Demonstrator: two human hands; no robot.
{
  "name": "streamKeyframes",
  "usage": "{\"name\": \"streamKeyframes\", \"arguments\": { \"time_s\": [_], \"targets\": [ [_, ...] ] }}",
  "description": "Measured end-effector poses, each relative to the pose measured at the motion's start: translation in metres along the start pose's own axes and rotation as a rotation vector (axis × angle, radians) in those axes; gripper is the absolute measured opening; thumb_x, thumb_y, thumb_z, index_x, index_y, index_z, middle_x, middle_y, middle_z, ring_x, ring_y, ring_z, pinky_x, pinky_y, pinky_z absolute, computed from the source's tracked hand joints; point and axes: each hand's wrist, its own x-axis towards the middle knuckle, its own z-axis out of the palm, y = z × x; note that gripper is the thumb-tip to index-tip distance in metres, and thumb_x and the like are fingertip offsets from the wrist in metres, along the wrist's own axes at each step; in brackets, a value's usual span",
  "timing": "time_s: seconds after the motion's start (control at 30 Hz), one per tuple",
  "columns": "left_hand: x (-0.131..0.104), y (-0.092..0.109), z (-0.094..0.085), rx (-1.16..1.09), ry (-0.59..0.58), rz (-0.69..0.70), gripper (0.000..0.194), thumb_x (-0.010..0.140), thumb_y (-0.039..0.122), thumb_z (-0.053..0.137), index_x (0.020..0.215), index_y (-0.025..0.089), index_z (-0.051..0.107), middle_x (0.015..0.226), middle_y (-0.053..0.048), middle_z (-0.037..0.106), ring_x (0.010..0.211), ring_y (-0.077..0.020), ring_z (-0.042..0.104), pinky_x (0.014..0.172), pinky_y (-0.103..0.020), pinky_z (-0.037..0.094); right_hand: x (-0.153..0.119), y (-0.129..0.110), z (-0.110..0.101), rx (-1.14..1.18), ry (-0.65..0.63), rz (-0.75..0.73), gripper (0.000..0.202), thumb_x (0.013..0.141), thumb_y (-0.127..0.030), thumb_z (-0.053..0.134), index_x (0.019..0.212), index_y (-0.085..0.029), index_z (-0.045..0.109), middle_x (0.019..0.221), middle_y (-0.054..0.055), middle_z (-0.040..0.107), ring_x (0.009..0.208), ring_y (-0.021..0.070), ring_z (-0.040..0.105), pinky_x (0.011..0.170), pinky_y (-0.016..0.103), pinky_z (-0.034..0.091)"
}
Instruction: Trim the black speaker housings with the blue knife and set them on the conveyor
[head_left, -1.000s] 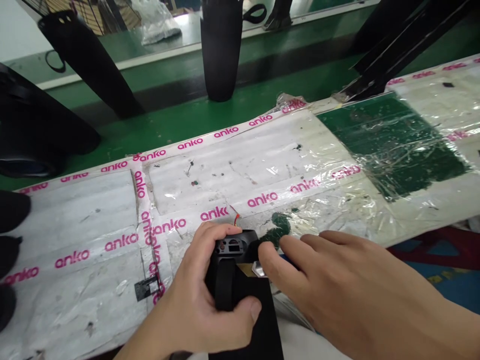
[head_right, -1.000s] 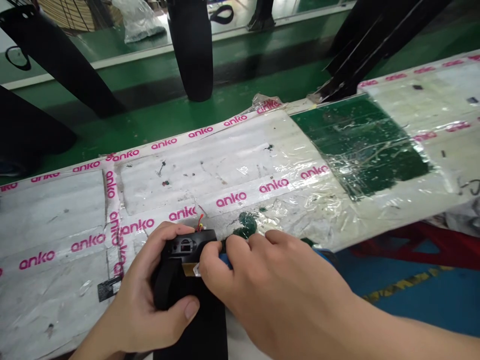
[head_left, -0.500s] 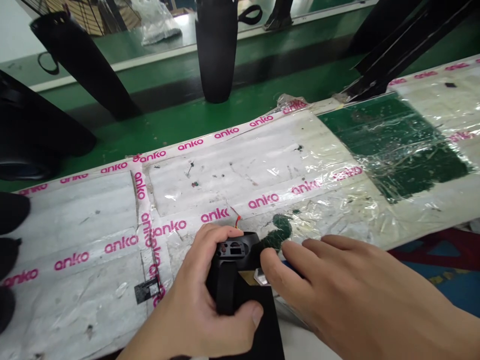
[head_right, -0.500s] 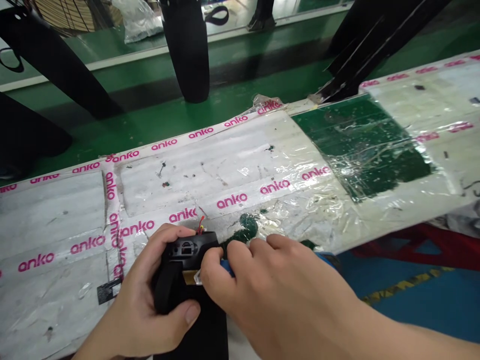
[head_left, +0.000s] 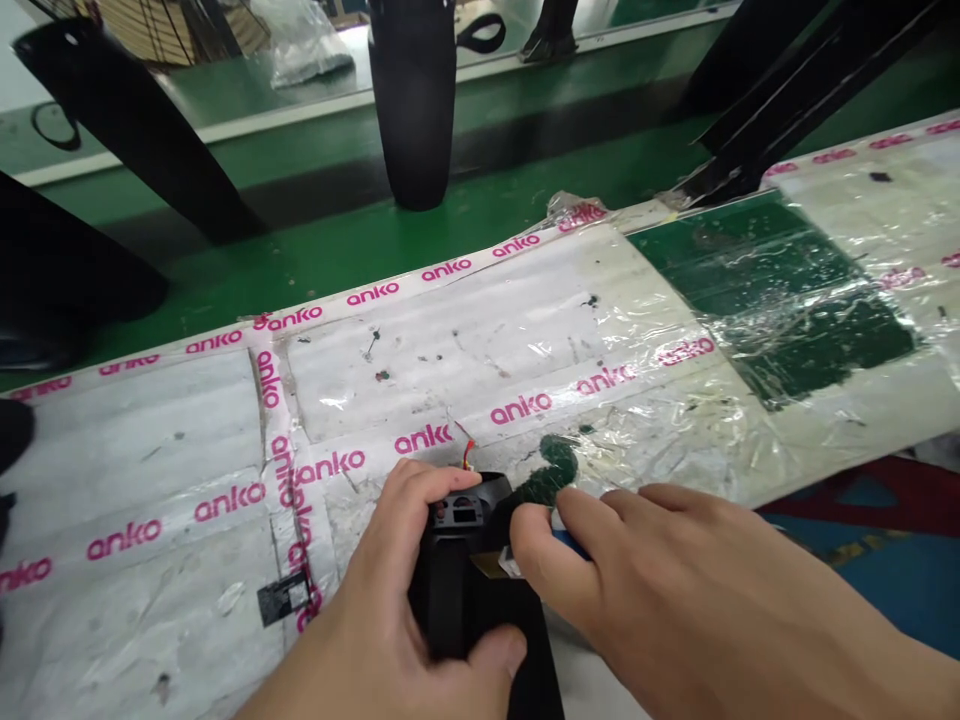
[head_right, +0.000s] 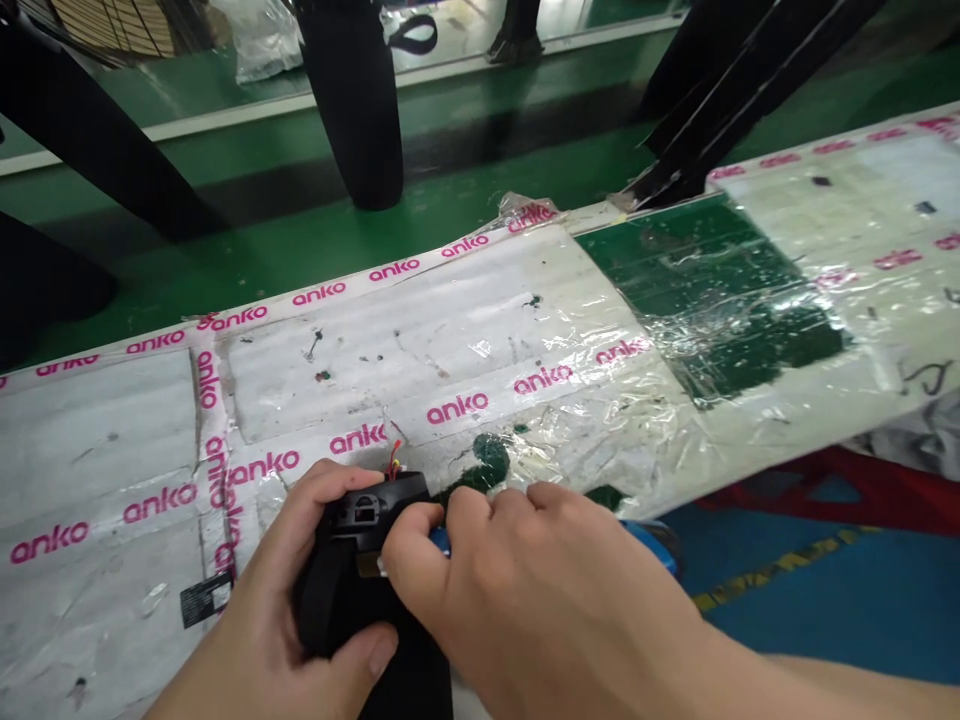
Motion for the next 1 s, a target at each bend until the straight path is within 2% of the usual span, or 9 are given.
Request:
{"name": "streamKeyframes", "arguments": {
  "time_s": [0.2,0.4,0.5,0.6,0.67,0.73,0.8,0.87,1.0],
  "targets": [
    [-0.001,-0.003,0.0,0.017,0.008,0.001,0.083,0.07,0.011,0.073,0.139,0.05,0.048,0.136,0.002,0.056,0.124,-0.0275,0.065,0.109,-0.044,0.056,0.007,-0.002,-0.006,0.052,-0.048,0.001,0.033,0.059,-0.015,0.067,0.084,-0.029,0.05,0.055,-0.004,0.05,0.038,0.0189,0.041,0.048,0.037,0.014],
    [0.004,-0.008,-0.003,0.044,0.028,0.138,0.079,0.073,0.017,0.075,0.141,0.046,0.047,0.132,0.002,0.058,0.123,-0.0261,0.063,0.109,-0.041,0.053,0.027,0.002,-0.025,0.156,-0.229,-0.021,0.041,0.055,-0.009,0.076,0.079,-0.029,0.049,0.053,-0.009,0.049,0.035,0.0146,0.035,0.043,0.037,0.005],
    [0.004,-0.015,-0.003,0.005,0.067,0.154,0.073,0.077,0.017,0.074,0.139,0.045,0.05,0.133,0.002,0.06,0.123,-0.0257,0.064,0.106,-0.039,0.054,0.034,0.005,-0.024,0.159,-0.346,-0.016,0.036,0.064,-0.008,0.078,0.085,-0.027,0.056,0.053,-0.007,0.052,0.035,0.0167,0.04,0.041,0.036,0.006],
    [0.001,-0.021,-0.004,-0.008,0.084,0.187,0.067,0.083,0.021,0.075,0.141,0.044,0.051,0.134,0.0,0.062,0.122,-0.026,0.066,0.105,-0.039,0.055,0.028,0.009,-0.015,0.256,-0.345,-0.007,0.028,0.078,-0.009,0.077,0.089,-0.025,0.057,0.063,-0.003,0.062,0.041,0.0198,0.051,0.043,0.036,0.011],
    [-0.002,-0.024,-0.008,0.025,0.069,0.218,0.066,0.088,0.026,0.079,0.146,0.042,0.052,0.139,-0.002,0.064,0.127,-0.0277,0.066,0.109,-0.041,0.054,0.016,0.011,-0.01,0.311,-0.312,0.011,0.015,0.095,-0.013,0.067,0.094,-0.024,0.056,0.07,-0.001,0.065,0.049,0.0206,0.059,0.045,0.035,0.021],
    [-0.003,-0.023,-0.014,0.053,0.068,0.238,0.057,0.096,0.032,0.077,0.148,0.041,0.056,0.145,-0.003,0.067,0.133,-0.0283,0.066,0.114,-0.042,0.052,0.003,0.009,-0.006,0.432,-0.266,0.105,0.009,0.111,-0.021,0.048,0.106,-0.021,0.056,0.074,-0.001,0.065,0.055,0.0189,0.062,0.048,0.033,0.034],
    [-0.001,-0.017,-0.022,0.061,0.071,0.207,0.038,0.107,0.038,0.067,0.144,0.04,0.065,0.146,-0.002,0.072,0.135,-0.0269,0.068,0.116,-0.04,0.052,-0.009,0.003,-0.004,0.731,-0.211,0.289,0.017,0.115,-0.035,0.045,0.117,-0.021,0.055,0.075,-0.003,0.063,0.059,0.0173,0.061,0.051,0.03,0.042],
    [0.004,-0.009,-0.028,0.076,0.073,0.132,0.031,0.113,0.044,0.055,0.134,0.036,0.076,0.136,-0.002,0.08,0.129,-0.0262,0.073,0.111,-0.038,0.055,-0.018,-0.008,0.001,1.111,-0.173,0.514,0.028,0.11,-0.05,0.059,0.122,-0.025,0.056,0.084,-0.002,0.066,0.069,0.0183,0.063,0.057,0.029,0.048],
    [0.019,0.008,-0.03,0.182,0.076,0.008,0.053,0.113,0.057,0.048,0.097,0.022,0.083,0.092,-0.004,0.085,0.086,-0.0234,0.078,0.074,-0.03,0.059,-0.024,-0.029,0.02,1.591,-0.151,0.759,0.046,0.094,-0.056,0.081,0.125,-0.029,0.059,0.103,0.001,0.067,0.09,0.0211,0.063,0.075,0.032,0.054]
  ]
}}
